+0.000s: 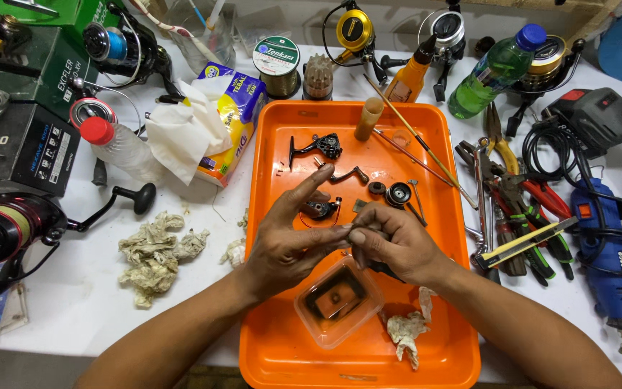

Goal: The person cleans a small cylindrical metal part using a green abrasive pad and a white cloth. The person repeatedly rubs the part with the pad, then wipes it with the cloth, and repeats the process over the course of the video.

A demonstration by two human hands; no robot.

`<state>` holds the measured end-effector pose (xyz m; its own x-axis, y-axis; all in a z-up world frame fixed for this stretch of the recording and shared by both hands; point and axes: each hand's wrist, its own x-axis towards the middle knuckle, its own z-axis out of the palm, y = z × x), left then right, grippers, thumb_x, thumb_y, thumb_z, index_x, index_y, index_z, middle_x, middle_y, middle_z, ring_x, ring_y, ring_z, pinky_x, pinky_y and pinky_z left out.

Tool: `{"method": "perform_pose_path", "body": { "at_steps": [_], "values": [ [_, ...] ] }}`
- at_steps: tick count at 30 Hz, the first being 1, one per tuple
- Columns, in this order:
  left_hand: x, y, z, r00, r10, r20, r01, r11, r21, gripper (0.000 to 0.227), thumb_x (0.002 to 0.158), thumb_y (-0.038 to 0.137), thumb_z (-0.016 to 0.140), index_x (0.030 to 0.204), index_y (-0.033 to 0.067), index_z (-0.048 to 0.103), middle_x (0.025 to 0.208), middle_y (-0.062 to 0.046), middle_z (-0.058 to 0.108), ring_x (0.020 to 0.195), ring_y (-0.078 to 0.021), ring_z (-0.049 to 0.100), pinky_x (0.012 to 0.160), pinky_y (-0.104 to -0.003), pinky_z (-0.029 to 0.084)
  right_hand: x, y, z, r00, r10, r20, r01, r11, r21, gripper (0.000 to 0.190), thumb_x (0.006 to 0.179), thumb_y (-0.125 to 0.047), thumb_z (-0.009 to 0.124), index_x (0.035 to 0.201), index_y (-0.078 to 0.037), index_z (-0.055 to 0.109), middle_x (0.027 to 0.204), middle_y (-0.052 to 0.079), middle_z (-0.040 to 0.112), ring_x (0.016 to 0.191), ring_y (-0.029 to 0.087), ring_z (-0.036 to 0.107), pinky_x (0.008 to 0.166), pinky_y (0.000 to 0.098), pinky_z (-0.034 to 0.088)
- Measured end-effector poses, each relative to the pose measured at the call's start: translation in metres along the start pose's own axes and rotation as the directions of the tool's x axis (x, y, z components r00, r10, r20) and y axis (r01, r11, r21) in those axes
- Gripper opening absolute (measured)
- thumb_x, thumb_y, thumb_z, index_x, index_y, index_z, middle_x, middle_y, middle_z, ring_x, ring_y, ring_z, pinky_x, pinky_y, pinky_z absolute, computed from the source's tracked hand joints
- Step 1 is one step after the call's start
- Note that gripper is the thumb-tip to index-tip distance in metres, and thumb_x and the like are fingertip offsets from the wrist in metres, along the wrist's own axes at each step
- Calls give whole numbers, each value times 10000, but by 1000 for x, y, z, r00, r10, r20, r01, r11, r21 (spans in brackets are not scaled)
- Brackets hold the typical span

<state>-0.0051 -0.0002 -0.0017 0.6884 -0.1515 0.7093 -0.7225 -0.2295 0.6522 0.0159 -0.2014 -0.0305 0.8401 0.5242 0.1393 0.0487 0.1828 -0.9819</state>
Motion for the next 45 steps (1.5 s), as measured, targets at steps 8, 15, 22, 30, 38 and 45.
{"method": "perform_pose_path", "body": {
  "at_steps": [8,15,22,30,38,45],
  "values": [
    [-2,-4,1,1000,-3,-1,3,999,33,136,859,144,773,990,181,784,1424,-188,515,1080,-318,645,838,-356,560,2,-15,5,1000,14,1,-14,1000,-21,85,903,-2,625,879,77,646,523,179,644,500,139,580,454,225,456],
    [0,-4,1,1000,11,-2,-11,999,44,139,865,154,763,1000,184,780,1416,-201,519,1066,-319,653,836,-352,564,-2,-15,4,998,57,-12,-57,998,36,89,910,-7,622,903,79,646,573,183,662,563,142,606,508,249,493],
    [0,-6,0,999,36,0,-36,999,38,112,862,164,764,971,181,788,1412,-211,527,1063,-323,660,845,-358,559,-1,-9,0,995,92,32,-93,995,25,91,904,-4,634,889,84,649,566,201,673,529,135,594,438,227,437],
    [-1,-6,0,999,50,17,-51,998,39,137,869,155,759,1001,179,782,1426,-222,513,1074,-324,657,855,-351,561,-1,-8,-1,993,118,26,-120,989,87,108,903,-14,637,924,92,637,629,241,706,551,167,648,421,208,450],
    [2,0,-3,999,24,38,-25,999,24,148,863,134,764,1006,166,781,1443,-229,496,1088,-332,652,853,-362,561,1,-11,4,997,71,16,-72,995,67,104,907,-7,626,915,96,641,643,244,717,551,192,691,421,205,470],
    [-2,0,-3,996,-79,35,82,994,-76,200,839,116,779,1037,136,763,1472,-187,465,1111,-309,641,883,-381,565,2,-2,1,1000,-5,5,4,994,105,128,959,-35,548,974,78,608,646,236,704,514,198,677,414,219,480]
  ]
}}
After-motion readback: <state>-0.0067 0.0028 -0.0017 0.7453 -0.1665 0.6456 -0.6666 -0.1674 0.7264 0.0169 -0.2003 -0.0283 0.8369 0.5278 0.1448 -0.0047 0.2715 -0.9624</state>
